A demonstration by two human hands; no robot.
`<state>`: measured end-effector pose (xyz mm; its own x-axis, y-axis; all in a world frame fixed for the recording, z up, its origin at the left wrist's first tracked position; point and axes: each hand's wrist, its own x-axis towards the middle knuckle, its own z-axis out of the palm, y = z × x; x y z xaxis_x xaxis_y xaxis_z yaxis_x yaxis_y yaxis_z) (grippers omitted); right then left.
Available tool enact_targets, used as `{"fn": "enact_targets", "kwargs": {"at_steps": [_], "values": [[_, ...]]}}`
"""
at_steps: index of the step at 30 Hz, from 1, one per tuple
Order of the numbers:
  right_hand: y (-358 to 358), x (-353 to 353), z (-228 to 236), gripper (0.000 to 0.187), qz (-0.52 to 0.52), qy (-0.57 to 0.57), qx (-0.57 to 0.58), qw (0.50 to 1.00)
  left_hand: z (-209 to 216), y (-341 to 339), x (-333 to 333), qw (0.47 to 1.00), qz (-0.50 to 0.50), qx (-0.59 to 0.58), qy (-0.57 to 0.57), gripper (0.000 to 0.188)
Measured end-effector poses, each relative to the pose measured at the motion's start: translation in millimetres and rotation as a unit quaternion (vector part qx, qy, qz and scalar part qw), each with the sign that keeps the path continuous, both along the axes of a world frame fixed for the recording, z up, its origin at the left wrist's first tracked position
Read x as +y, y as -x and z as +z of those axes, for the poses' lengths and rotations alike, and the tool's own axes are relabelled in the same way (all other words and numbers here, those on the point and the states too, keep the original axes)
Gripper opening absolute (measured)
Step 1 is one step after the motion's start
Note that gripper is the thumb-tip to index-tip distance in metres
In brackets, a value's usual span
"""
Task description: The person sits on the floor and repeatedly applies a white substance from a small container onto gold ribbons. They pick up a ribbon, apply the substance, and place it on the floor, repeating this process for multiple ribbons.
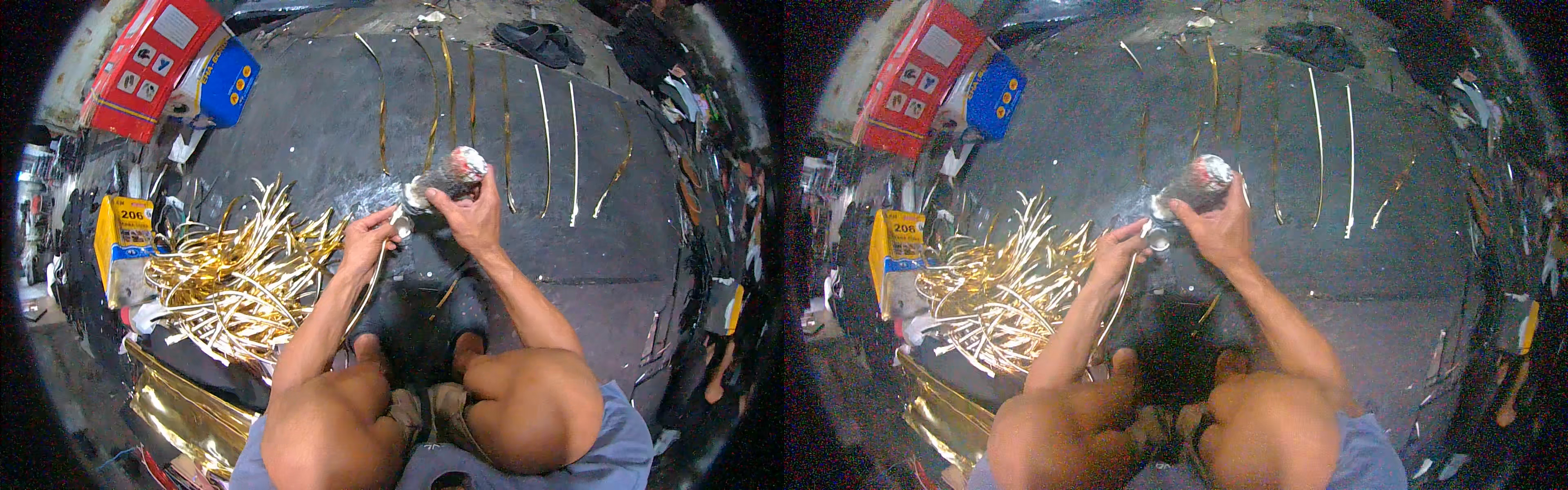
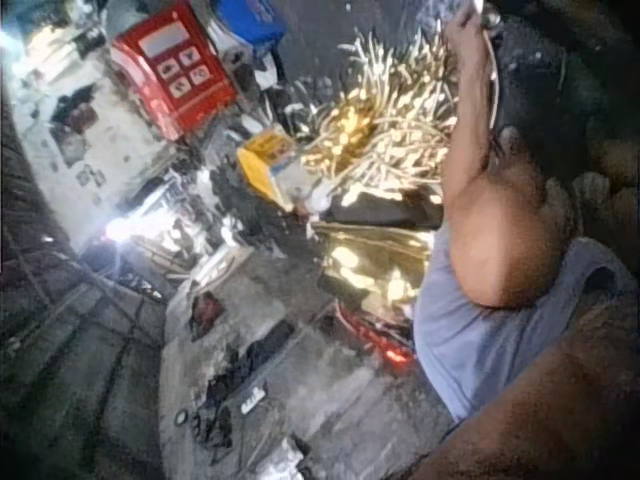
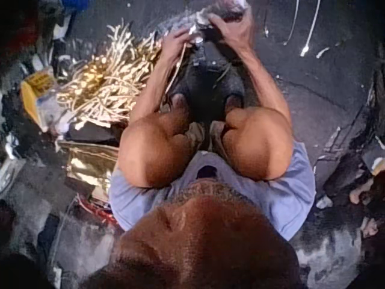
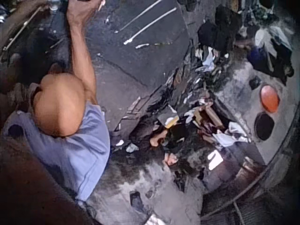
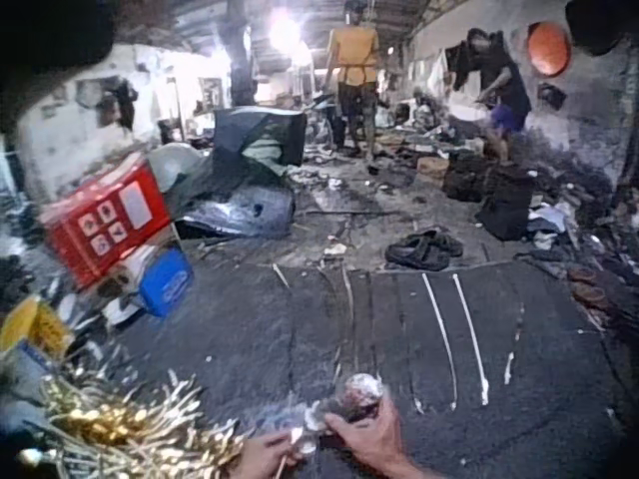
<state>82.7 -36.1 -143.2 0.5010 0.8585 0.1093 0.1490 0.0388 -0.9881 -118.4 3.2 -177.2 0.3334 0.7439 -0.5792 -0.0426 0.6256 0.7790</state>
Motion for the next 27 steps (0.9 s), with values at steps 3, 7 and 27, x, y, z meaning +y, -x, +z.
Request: {"fn": "enact_targets", "kwargs": {"at_steps": [3,7,27], "values": [[13.5,-0.7,12.5,0.070,0.048,0.074,-0.110,0.990,-0.4,4.8,-7.2,0.996,0.013,-0.054,0.066,0.051],[-14.9,0.8,-17.6,0.060,0.026,0.207,-0.223,0.952,-1.0,21.3,-19.1,0.996,-0.016,-0.062,0.057,0.033],[46.4,-14.7,-92.9,0.073,0.136,0.028,-0.354,0.925,-61.9,19.3,34.2,0.852,-0.269,0.333,-0.301,0.031]]}}
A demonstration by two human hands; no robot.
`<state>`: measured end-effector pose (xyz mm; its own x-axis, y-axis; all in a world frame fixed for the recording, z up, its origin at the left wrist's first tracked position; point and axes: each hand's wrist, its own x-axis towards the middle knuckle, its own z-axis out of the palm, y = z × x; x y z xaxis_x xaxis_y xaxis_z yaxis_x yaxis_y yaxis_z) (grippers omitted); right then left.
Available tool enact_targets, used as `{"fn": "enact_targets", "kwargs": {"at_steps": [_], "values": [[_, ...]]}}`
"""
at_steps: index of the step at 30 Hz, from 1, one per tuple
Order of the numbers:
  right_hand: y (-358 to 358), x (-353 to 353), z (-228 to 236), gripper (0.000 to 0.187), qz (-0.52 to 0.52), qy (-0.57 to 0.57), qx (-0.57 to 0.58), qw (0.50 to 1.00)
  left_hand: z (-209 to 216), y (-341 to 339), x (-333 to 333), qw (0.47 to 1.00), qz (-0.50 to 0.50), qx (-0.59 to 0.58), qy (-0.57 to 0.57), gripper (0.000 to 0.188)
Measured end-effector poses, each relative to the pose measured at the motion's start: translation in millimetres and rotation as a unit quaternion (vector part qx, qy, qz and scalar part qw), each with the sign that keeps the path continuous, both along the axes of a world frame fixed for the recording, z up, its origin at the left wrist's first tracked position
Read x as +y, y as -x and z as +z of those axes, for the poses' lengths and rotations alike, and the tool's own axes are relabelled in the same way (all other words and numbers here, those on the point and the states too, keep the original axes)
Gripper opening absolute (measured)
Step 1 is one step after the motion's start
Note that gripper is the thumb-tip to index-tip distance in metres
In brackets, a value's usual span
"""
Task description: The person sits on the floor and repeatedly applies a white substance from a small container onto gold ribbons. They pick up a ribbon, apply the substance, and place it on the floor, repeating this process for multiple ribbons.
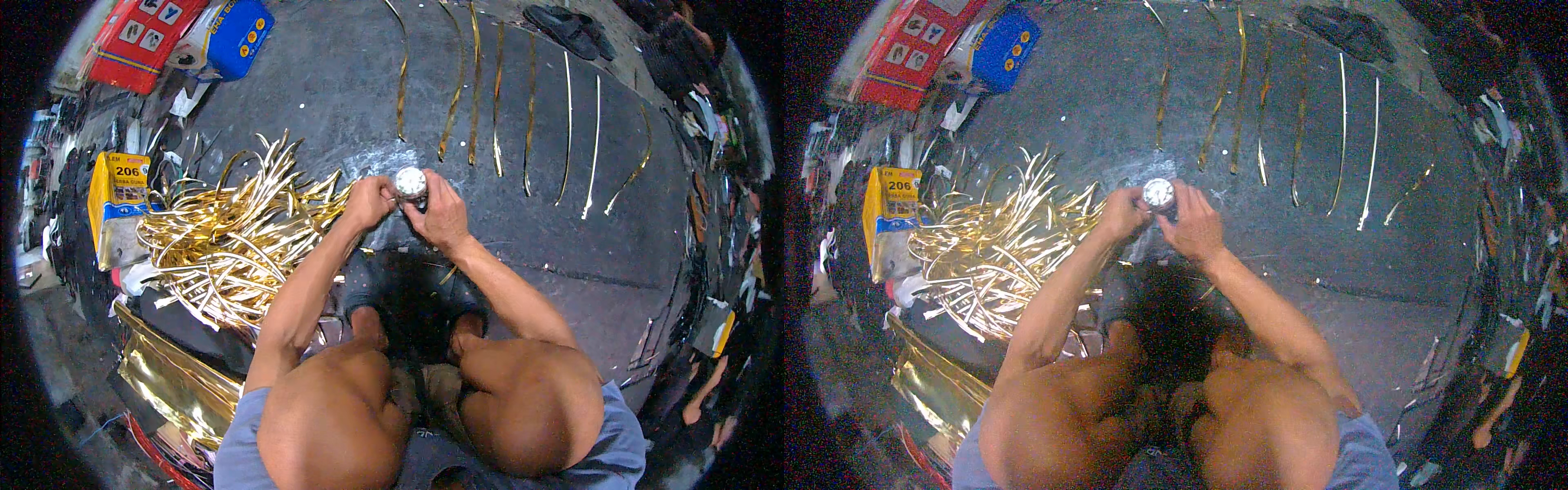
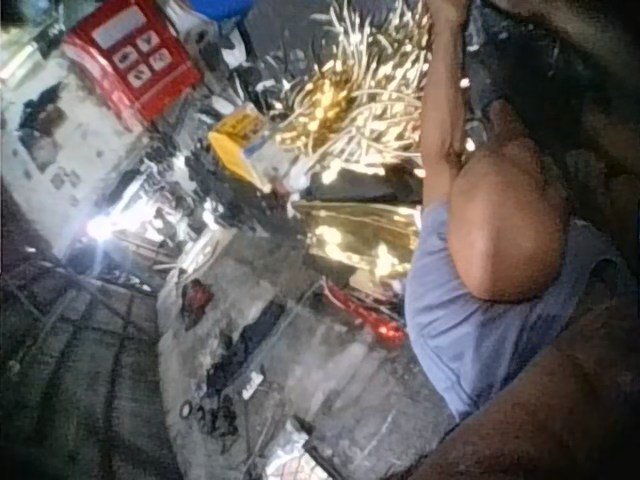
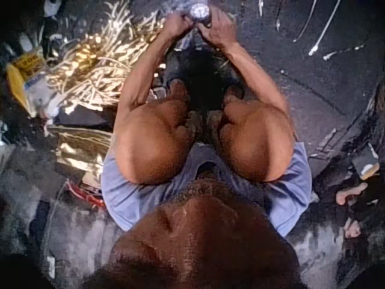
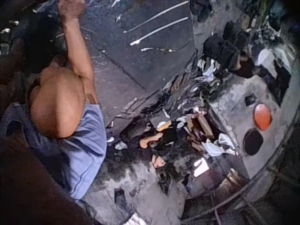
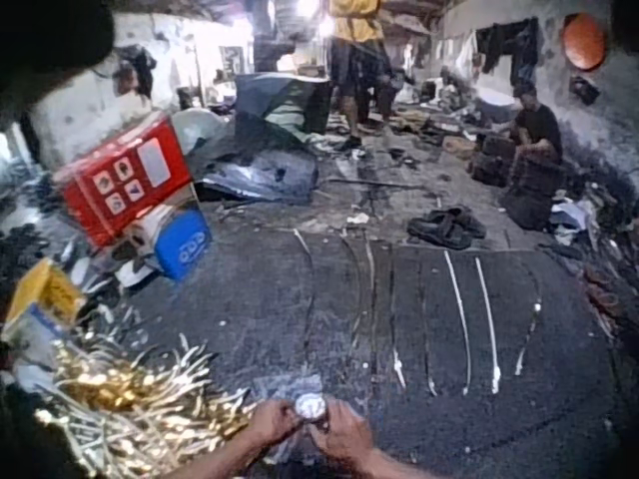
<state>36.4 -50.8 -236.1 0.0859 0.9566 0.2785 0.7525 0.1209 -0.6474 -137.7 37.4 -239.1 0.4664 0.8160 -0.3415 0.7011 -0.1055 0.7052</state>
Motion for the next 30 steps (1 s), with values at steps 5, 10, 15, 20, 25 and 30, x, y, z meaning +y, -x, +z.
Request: {"fn": "enact_targets", "kwargs": {"at_steps": [5,10,15,20,25,30], "values": [[-2.9,-12.4,1.1,0.070,0.023,0.063,0.002,0.998,36.0,-8.3,-9.4,0.972,-0.091,-0.199,-0.081,0.065],[-23.3,-12.8,-5.4,0.062,-0.047,0.196,0.235,0.951,33.5,-10.4,-17.5,0.976,-0.057,-0.181,-0.109,0.056],[-45.0,14.2,-58.6,0.043,-0.191,0.318,0.268,0.889,29.5,-22.2,-12.8,0.972,-0.081,-0.179,-0.130,0.052],[-25.1,24.4,-53.8,0.033,-0.219,0.310,0.442,0.813,25.3,-7.2,-16.9,0.979,-0.063,-0.157,-0.113,0.057],[-50.0,16.4,23.4,0.028,-0.226,0.225,0.591,0.741,34.0,-14.5,-15.2,0.974,-0.055,-0.171,-0.136,0.042],[-111.9,-2.3,138.1,0.020,-0.114,0.118,0.665,0.729,30.1,-6.2,-17.2,0.974,-0.066,-0.160,-0.144,0.041]]}}
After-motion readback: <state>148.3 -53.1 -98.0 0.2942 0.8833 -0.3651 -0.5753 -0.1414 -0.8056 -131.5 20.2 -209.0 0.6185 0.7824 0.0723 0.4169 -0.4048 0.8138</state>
